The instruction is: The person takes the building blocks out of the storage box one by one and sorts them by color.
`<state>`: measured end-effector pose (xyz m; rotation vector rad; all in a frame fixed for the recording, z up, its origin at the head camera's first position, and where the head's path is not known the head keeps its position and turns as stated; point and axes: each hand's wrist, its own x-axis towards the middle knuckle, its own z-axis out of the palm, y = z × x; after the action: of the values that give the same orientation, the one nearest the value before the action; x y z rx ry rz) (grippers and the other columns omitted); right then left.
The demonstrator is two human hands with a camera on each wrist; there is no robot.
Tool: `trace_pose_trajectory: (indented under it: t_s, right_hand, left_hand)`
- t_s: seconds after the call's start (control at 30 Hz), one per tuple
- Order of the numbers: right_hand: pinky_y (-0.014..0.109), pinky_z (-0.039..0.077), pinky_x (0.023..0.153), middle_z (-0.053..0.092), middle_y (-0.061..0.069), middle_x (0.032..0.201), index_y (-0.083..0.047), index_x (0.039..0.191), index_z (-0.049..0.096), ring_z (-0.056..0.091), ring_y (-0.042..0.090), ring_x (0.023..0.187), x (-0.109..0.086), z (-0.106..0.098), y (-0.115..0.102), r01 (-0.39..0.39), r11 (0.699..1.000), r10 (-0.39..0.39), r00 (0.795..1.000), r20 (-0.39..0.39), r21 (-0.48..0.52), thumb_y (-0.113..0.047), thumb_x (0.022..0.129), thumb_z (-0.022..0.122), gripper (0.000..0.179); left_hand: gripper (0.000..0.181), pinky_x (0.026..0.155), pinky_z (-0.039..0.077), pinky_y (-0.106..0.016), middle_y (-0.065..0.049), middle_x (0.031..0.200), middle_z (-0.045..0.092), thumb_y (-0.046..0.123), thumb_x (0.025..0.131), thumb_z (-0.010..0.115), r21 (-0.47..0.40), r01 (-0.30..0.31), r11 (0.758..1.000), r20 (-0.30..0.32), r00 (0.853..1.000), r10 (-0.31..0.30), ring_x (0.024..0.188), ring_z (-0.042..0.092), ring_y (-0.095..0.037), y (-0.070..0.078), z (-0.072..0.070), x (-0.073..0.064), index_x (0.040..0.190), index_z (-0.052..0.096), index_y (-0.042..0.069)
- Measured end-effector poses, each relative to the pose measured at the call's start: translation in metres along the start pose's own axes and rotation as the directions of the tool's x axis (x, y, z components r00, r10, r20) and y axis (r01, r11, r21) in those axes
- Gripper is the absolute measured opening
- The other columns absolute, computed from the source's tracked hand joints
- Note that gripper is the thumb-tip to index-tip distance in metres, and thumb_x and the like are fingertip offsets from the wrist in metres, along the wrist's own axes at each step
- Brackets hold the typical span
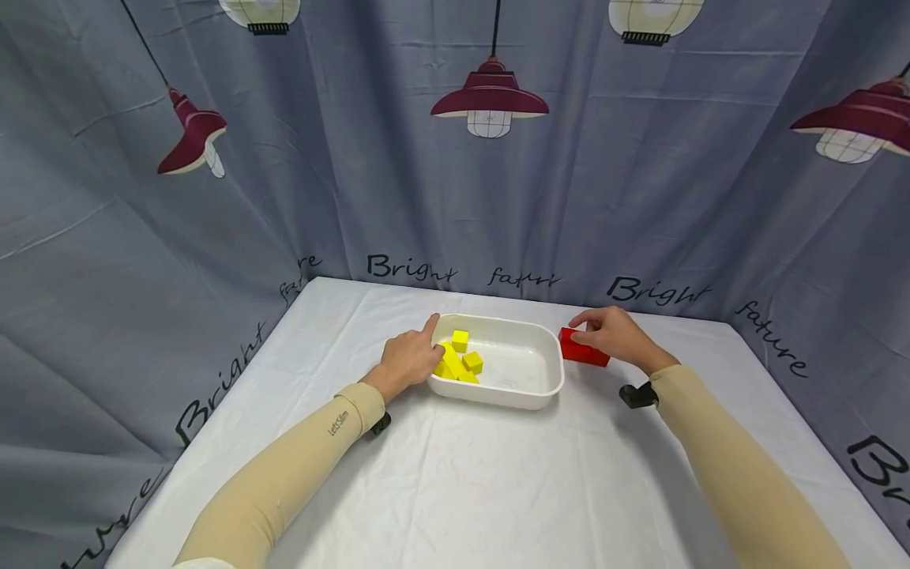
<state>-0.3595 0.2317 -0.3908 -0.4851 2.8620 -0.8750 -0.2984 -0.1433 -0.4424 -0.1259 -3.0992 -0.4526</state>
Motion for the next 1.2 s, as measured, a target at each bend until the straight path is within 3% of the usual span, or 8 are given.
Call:
trace_pose_trajectory:
  t_s: [0.37,0.63,0.93,1.2]
  right_hand:
    - [0.028,0.041,0.060,0.053,0.005,0.073,-0.008,0.120,0.072,0.050,0.022,0.070,0.011,0.001,-0.028,0.048,0.999,-0.050,0.995,0.085,0.025,-0.024,0.090,0.073,0.034]
    - [0.030,0.044,0.063,0.057,0.007,0.077,-0.010,0.122,0.071,0.052,0.023,0.071,0.021,0.007,-0.045,0.071,0.997,-0.076,0.981,0.179,0.036,-0.024,0.090,0.073,0.035]
    - [0.030,0.043,0.066,0.056,0.007,0.080,-0.012,0.121,0.071,0.052,0.022,0.071,0.029,0.010,-0.066,0.086,0.995,-0.097,0.954,0.283,0.050,-0.028,0.088,0.075,0.037]
    - [0.028,0.042,0.064,0.057,0.008,0.079,-0.009,0.127,0.068,0.050,0.019,0.065,0.044,0.021,-0.074,0.047,0.997,-0.070,0.910,0.409,0.067,-0.029,0.088,0.076,0.044]
  left_hand:
    - [0.067,0.074,0.054,-0.044,-0.014,0.106,0.072,0.039,0.100,0.043,0.008,-0.001,1.000,-0.003,1.000,0.001,0.085,0.065,-0.025,-0.001,0.000,0.000,0.161,0.022,0.020]
    - [0.067,0.074,0.054,-0.044,-0.013,0.103,0.071,0.039,0.100,0.042,0.005,0.001,1.000,0.004,1.000,-0.001,0.082,0.064,-0.024,0.000,-0.001,0.000,0.161,0.022,0.020]
    - [0.067,0.075,0.054,-0.044,-0.014,0.107,0.072,0.039,0.100,0.042,0.006,-0.003,1.000,-0.003,1.000,0.003,0.081,0.063,-0.024,0.000,0.001,0.001,0.161,0.022,0.020]
    - [0.068,0.075,0.054,-0.044,-0.014,0.107,0.072,0.040,0.099,0.041,0.006,-0.001,1.000,-0.003,1.000,0.001,0.083,0.064,-0.025,-0.002,0.002,0.002,0.161,0.022,0.020]
